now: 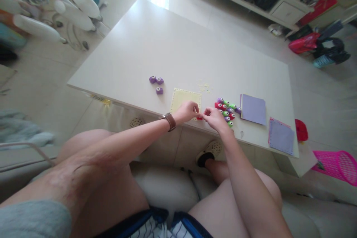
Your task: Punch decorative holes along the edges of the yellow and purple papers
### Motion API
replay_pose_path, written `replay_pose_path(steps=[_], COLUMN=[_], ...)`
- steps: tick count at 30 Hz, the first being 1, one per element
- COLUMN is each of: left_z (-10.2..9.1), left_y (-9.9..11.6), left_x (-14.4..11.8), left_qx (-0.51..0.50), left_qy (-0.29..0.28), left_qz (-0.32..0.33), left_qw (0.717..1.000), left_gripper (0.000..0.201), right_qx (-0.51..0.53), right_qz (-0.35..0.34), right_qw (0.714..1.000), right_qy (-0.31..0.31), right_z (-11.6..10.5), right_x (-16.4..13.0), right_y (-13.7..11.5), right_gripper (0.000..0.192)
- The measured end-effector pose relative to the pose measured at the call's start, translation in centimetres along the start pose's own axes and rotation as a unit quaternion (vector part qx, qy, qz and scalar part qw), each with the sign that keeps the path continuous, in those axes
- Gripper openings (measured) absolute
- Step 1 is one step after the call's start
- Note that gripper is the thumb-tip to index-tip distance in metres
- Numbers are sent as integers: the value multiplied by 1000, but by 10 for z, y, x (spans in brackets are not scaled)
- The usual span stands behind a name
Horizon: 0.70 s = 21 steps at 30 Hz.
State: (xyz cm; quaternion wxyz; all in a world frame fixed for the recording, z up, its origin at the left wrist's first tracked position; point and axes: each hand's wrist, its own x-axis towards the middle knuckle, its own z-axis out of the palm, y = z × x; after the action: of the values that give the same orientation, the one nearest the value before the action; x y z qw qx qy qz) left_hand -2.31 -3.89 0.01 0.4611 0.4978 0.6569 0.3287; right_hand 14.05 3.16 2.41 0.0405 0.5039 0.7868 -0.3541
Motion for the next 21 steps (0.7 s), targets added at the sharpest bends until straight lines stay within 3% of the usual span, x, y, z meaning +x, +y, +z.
replay_pose_path(steps=[12, 17, 21], left_z=[11, 3, -15], left_y=[-6, 0, 4], left_x=[14, 13, 2], left_qx=[42, 47, 191], left_qy=[38, -12, -7], left_qz=[-12, -36, 58], left_qw=[998, 998, 980], left_gripper=[27, 29, 41], right_qx=[-40, -60, -54], right_qz=[20, 23, 16], right_qw=[999, 998, 998], right_qy=[10, 1, 11], right_z=[3, 2, -1], right_x=[0, 0, -4], right_y=[-5, -7, -6], right_gripper=[24, 22, 22])
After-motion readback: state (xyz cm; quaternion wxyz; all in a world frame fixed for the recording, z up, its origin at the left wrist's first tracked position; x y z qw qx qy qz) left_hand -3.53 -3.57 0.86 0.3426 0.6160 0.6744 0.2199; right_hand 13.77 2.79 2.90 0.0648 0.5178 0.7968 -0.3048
